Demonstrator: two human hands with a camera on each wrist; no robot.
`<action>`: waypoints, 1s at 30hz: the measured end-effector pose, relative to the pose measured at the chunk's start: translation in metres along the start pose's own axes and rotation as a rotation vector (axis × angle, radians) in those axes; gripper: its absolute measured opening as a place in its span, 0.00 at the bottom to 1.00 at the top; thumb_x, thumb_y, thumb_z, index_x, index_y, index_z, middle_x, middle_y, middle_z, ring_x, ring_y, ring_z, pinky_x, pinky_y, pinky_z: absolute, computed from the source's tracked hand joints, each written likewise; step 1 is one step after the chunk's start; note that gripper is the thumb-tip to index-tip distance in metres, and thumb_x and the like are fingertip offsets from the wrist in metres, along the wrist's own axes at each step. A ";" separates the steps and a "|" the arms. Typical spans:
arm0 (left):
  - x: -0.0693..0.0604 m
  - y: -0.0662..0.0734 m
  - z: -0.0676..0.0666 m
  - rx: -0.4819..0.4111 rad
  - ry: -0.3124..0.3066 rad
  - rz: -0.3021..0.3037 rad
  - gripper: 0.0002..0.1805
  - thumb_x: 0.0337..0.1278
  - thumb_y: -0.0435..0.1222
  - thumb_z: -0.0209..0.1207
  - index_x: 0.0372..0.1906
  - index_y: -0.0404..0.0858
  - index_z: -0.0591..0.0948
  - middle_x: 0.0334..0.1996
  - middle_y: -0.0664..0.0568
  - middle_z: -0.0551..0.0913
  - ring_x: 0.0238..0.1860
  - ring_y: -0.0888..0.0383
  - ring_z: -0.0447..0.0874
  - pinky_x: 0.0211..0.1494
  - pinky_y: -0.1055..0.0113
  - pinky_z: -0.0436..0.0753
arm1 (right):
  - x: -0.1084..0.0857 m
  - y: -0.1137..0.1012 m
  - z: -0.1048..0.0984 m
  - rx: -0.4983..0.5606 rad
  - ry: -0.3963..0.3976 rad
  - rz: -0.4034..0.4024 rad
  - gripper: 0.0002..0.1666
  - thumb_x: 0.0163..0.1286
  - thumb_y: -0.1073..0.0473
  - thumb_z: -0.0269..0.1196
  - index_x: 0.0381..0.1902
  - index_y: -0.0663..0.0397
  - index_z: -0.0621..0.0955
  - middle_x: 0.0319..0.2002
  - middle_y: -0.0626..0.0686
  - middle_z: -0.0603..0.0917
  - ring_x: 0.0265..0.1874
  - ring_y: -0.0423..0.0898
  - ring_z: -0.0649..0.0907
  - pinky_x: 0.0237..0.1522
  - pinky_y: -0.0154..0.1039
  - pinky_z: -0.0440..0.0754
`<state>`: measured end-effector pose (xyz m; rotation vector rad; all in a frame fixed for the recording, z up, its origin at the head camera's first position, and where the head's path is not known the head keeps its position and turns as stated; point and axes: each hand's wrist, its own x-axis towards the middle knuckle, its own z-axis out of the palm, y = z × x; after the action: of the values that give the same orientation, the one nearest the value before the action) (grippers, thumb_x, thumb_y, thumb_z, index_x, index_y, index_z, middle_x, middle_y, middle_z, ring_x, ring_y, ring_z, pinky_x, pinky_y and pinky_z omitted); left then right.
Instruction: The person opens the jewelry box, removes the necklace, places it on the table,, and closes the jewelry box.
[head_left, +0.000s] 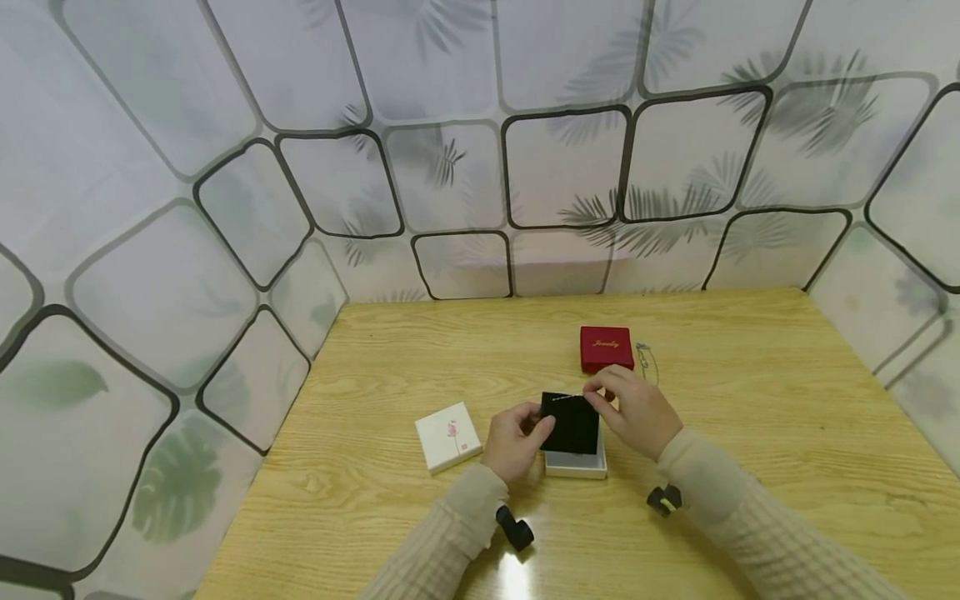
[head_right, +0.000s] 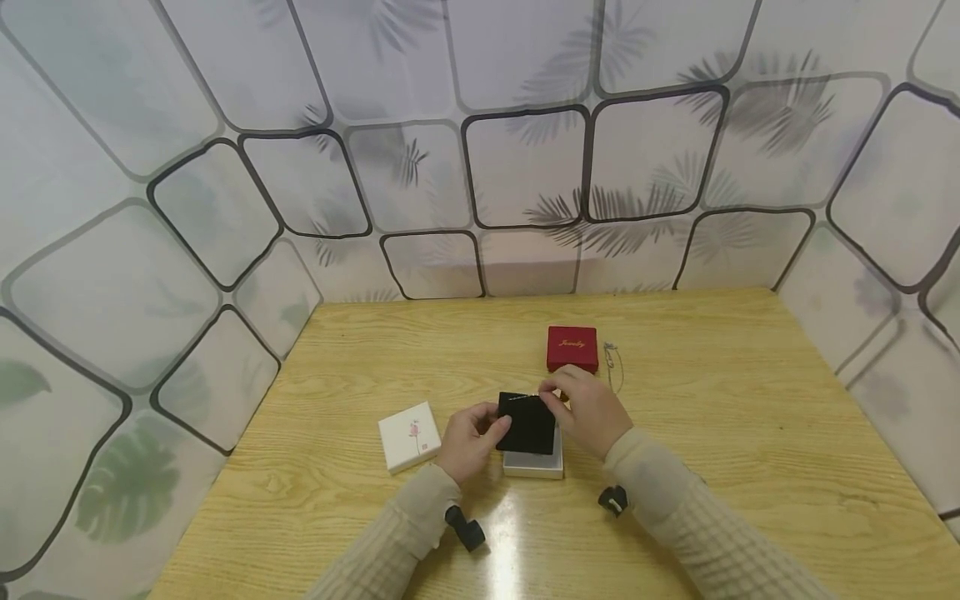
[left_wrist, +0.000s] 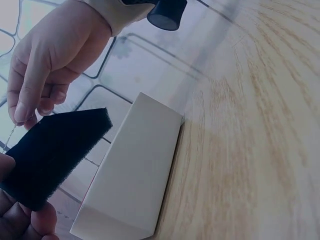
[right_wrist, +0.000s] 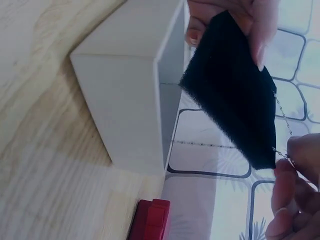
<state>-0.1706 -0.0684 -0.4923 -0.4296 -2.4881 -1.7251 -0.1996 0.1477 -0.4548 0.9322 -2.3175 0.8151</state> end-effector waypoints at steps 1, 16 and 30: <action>0.000 0.000 0.000 0.000 0.002 -0.004 0.10 0.65 0.40 0.59 0.37 0.38 0.84 0.27 0.54 0.82 0.28 0.65 0.76 0.33 0.71 0.78 | 0.001 0.000 -0.001 0.002 -0.002 0.012 0.07 0.58 0.66 0.70 0.34 0.53 0.82 0.32 0.46 0.83 0.27 0.38 0.77 0.27 0.35 0.80; -0.008 0.039 -0.011 -0.015 0.004 0.016 0.07 0.64 0.31 0.58 0.36 0.30 0.83 0.28 0.44 0.82 0.28 0.61 0.75 0.33 0.73 0.77 | 0.005 0.005 -0.008 -0.029 -0.055 0.076 0.06 0.60 0.65 0.69 0.36 0.52 0.84 0.31 0.46 0.84 0.26 0.38 0.76 0.25 0.34 0.78; -0.009 0.039 -0.014 -0.047 -0.063 0.044 0.08 0.65 0.30 0.57 0.38 0.28 0.83 0.28 0.42 0.82 0.27 0.64 0.74 0.33 0.73 0.76 | 0.009 0.011 -0.010 -0.026 -0.029 0.042 0.06 0.59 0.64 0.70 0.34 0.52 0.84 0.31 0.46 0.84 0.25 0.37 0.76 0.23 0.33 0.76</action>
<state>-0.1530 -0.0701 -0.4543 -0.5472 -2.4647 -1.7835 -0.2106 0.1573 -0.4457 0.8919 -2.3743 0.7917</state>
